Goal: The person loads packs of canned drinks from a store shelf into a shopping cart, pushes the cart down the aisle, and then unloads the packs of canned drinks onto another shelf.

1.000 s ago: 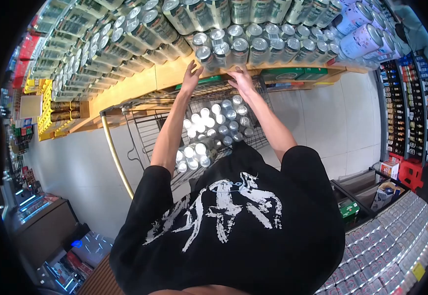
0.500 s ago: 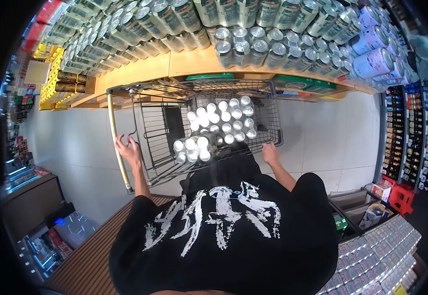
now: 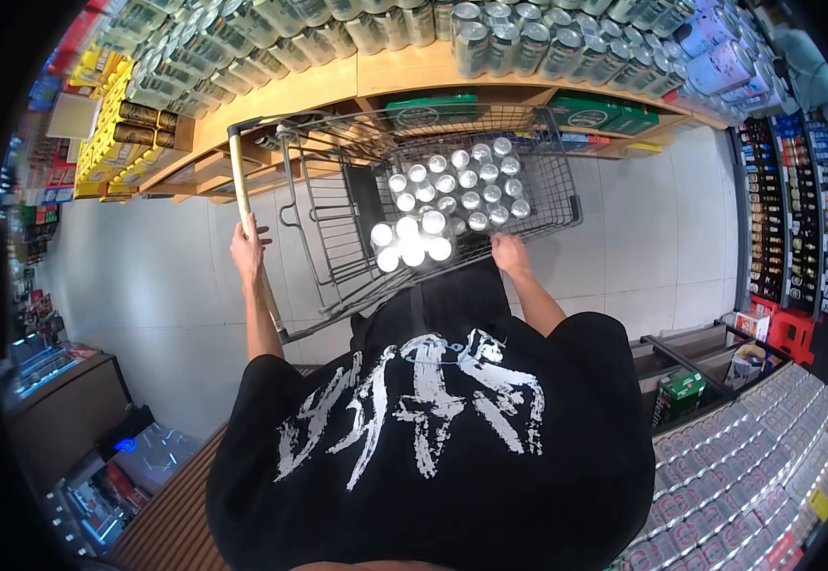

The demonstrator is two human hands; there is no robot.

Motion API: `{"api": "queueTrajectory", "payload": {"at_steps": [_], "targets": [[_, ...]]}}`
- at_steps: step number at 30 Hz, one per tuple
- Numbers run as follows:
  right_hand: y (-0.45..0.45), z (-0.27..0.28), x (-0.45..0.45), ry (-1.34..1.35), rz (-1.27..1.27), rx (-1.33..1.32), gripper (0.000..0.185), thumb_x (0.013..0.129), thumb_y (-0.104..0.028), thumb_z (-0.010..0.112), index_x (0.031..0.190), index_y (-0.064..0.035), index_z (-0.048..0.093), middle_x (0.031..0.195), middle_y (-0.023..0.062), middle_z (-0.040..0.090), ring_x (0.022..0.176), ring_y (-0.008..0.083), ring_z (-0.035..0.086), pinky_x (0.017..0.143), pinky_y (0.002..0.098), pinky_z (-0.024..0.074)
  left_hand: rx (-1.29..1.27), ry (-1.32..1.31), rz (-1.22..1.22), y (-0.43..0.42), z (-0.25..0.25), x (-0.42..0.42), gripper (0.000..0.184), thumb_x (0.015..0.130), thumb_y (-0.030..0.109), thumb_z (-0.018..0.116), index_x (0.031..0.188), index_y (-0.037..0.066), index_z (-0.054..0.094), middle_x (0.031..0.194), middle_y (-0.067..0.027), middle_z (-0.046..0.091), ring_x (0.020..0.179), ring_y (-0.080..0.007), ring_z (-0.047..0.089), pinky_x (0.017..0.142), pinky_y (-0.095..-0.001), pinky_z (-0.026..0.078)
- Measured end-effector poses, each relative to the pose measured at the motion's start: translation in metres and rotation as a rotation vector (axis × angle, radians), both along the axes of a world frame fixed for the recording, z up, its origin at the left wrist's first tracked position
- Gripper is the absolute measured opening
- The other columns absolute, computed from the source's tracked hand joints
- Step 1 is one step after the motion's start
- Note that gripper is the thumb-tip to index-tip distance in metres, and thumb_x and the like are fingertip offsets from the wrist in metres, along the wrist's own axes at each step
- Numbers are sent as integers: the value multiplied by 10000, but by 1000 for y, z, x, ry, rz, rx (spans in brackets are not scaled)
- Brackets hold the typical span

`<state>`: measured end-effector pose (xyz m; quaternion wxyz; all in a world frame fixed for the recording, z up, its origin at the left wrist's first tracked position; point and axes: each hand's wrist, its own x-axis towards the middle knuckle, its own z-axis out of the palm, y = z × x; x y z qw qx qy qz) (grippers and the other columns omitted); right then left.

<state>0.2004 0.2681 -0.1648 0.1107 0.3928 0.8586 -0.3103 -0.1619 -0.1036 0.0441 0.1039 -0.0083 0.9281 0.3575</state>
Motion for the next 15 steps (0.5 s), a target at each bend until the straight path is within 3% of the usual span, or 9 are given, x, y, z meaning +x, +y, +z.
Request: {"api": "queueTrajectory", "payload": {"at_steps": [1,8,15], "targets": [[-9,0,-3,42,-5,-23,272,885,-283,488,977,-142,701,978,186,666,947,381,619,856,473,489,28,39,-10,1,-1,2,477,952,488,465,1017,30,583,755,-73,710,556,-165,671,488,-267,468],[-52,17,-2,90,-21,-57,226,853,-274,541,963,-167,708,931,165,677,896,356,635,779,454,502,87,12,-32,-25,-12,6,478,951,474,480,1007,14,593,758,-85,707,610,-184,695,501,-273,478],[-53,19,9,-10,79,-216,275,840,-295,577,1054,-164,688,1006,132,687,989,298,637,854,397,498,65,68,2,-49,-6,38,441,943,453,502,980,27,607,710,-70,694,506,-175,643,468,-300,468]]}}
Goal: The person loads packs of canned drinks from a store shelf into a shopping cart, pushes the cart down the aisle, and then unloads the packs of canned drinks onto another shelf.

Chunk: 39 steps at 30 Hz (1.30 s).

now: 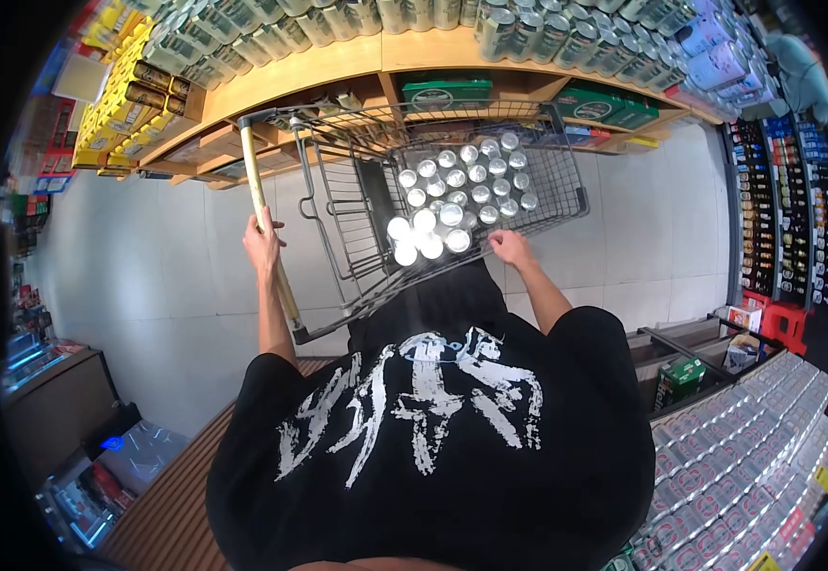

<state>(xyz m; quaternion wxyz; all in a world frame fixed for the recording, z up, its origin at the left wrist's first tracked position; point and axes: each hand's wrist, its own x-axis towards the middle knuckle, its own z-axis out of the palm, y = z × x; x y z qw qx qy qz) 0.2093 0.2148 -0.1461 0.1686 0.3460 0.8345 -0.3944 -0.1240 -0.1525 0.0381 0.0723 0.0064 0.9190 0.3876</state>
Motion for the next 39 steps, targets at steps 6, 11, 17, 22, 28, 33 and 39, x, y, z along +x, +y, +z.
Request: {"api": "queueTrajectory", "payload": {"at_steps": [6,11,17,22,28,33,39], "targets": [[7,-7,1,27,22,-439,331,866,-259,657,1132,-63,645,1120,93,670,1036,201,631,895,320,483,-55,-8,38,-22,-2,5,417,945,447,491,985,47,600,634,-69,646,428,-164,557,439,-306,439],[21,-23,-1,-2,-200,-186,337,813,-283,689,1086,-87,674,1269,170,545,1187,282,504,991,372,409,-36,-36,57,-29,5,2,416,948,458,478,997,58,583,577,-58,562,432,-160,532,431,-315,430],[9,-15,25,27,-387,486,294,793,-221,642,1074,-137,659,1503,245,178,1368,436,200,1079,460,307,-65,-42,60,-39,2,-10,421,951,472,464,1014,73,584,576,-64,562,434,-169,538,445,-322,436],[16,-16,50,232,-435,605,333,827,-211,622,1151,-139,610,1529,232,74,1366,462,191,1069,495,312,-119,-45,36,-35,14,-20,446,955,489,438,1045,84,600,616,-61,620,457,-180,579,480,-323,455],[35,-7,46,95,-356,464,391,823,-224,631,1180,-72,585,1512,292,51,1282,467,349,1041,485,357,-266,17,41,-42,12,-30,468,955,516,407,1030,99,606,654,-84,648,583,-250,634,593,-384,479],[66,-41,22,-112,-575,409,393,772,-183,648,1136,-36,629,1227,308,537,1126,429,538,1019,466,383,-272,-16,67,-50,12,-36,462,958,524,391,980,107,588,639,-82,638,560,-243,619,568,-383,460],[79,-48,16,-302,-311,380,382,693,-214,668,1007,4,671,972,228,670,969,386,627,949,418,448,-210,-29,79,-62,9,-56,438,966,502,405,945,86,543,556,-71,539,439,-192,519,459,-346,413]]}}
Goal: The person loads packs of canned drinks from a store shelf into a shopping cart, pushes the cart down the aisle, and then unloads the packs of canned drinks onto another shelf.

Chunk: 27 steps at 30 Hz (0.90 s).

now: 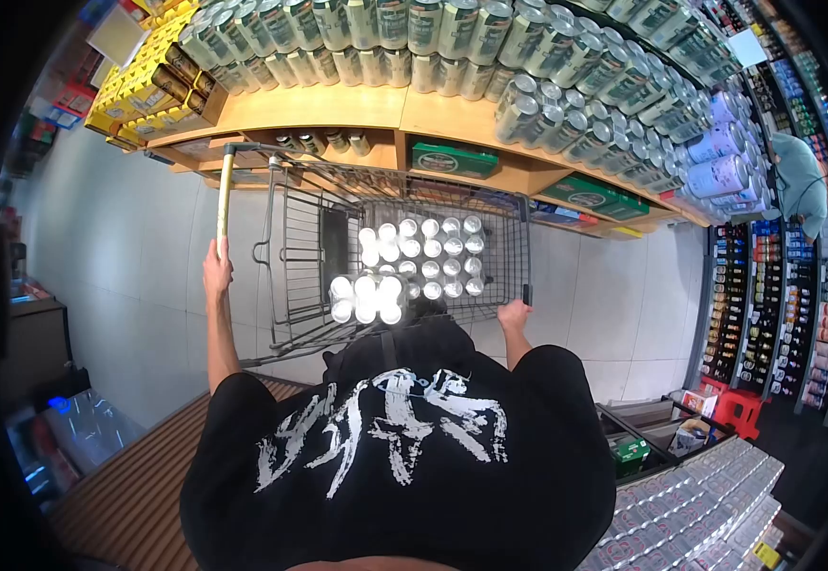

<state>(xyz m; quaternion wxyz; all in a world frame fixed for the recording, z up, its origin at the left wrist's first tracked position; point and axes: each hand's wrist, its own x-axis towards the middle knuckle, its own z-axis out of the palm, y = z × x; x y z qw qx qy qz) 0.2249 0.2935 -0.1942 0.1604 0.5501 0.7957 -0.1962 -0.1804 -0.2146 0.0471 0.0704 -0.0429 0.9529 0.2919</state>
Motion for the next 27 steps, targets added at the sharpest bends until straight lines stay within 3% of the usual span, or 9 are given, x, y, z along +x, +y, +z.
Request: {"api": "queueTrajectory", "payload": {"at_steps": [3,7,10,13,14,17,20,27], "targets": [[-1,-10,-6,-67,170,58,338,670,-246,673,896,4,695,917,203,684,930,363,643,899,402,475,88,7,-22,-16,-19,-19,445,965,501,414,935,70,520,531,-67,485,428,-184,481,427,-348,393],[-10,-4,-10,153,207,100,283,683,-227,682,794,33,700,763,202,680,811,309,677,770,375,521,105,13,-22,-16,-13,-30,459,962,504,420,928,55,510,525,-66,465,427,-181,471,417,-347,389],[-10,21,-27,287,-80,-223,228,708,-139,703,826,55,692,705,164,668,652,245,672,599,334,546,99,8,-18,-18,-13,-38,461,960,503,426,930,51,513,530,-71,474,433,-184,485,423,-345,400],[-14,42,-40,367,-246,-315,178,710,-154,724,796,2,714,666,108,674,601,210,679,675,321,574,122,28,-26,-24,-19,-52,466,956,507,428,941,51,519,544,-80,486,440,-189,501,429,-345,412],[-14,43,-43,376,-188,-291,163,711,-109,737,802,23,707,667,90,667,525,175,657,480,266,544,135,34,-27,-26,-22,-55,468,954,510,428,946,51,521,549,-84,490,442,-192,506,431,-346,417],[-10,56,-61,322,-163,-332,174,699,-118,760,784,23,707,684,99,675,556,185,672,521,281,557,100,21,-12,-28,-19,-63,472,954,512,424,951,50,523,567,-94,502,446,-200,513,433,-350,425],[2,58,-81,192,-91,-411,258,708,-72,750,898,86,676,747,152,670,620,224,682,506,307,579,97,46,2,-28,-16,-70,467,958,505,419,946,49,520,574,-98,506,451,-206,520,436,-353,432],[20,35,-115,106,0,-544,339,654,-161,840,897,18,685,767,113,700,643,198,700,552,292,568,60,22,5,-35,-11,-90,463,965,509,406,943,55,496,572,-86,505,455,-190,519,426,-347,429]]}}
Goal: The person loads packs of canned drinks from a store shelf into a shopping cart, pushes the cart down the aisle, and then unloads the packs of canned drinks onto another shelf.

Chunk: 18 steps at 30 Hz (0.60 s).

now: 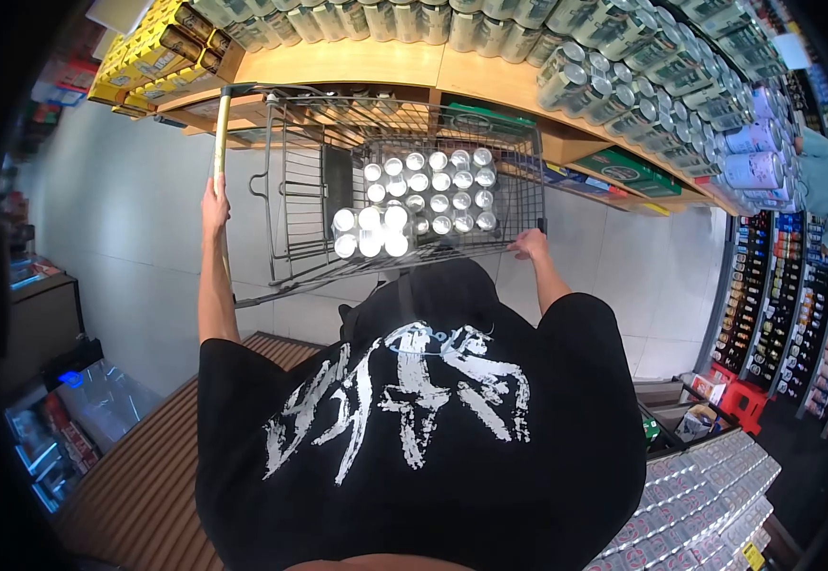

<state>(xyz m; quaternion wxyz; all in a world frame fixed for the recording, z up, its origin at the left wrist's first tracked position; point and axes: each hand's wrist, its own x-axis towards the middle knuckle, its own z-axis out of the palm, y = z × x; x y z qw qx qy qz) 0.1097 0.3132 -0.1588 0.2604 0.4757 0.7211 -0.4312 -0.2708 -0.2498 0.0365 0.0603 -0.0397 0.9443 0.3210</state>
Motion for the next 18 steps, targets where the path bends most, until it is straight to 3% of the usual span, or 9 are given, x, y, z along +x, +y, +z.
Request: {"api": "queueTrajectory", "payload": {"at_steps": [12,15,18], "targets": [[0,7,-35,-106,122,42,385,635,-187,859,961,-71,689,819,58,703,650,147,675,597,267,559,38,-5,-67,-1,-4,-40,453,965,514,410,975,77,527,581,-57,535,431,-148,473,417,-292,393],[0,-2,-34,-119,152,93,356,620,-202,861,925,-107,705,794,44,704,646,133,673,620,265,556,149,-19,-66,-5,-12,-41,459,964,499,437,976,55,554,682,-59,580,558,-128,518,516,-272,427],[2,-8,-32,-76,164,96,367,613,-170,850,925,-44,706,746,84,703,595,148,671,616,271,565,182,20,-59,-12,-24,-44,469,963,495,449,975,41,565,735,-59,592,635,-121,538,578,-265,444]]}}
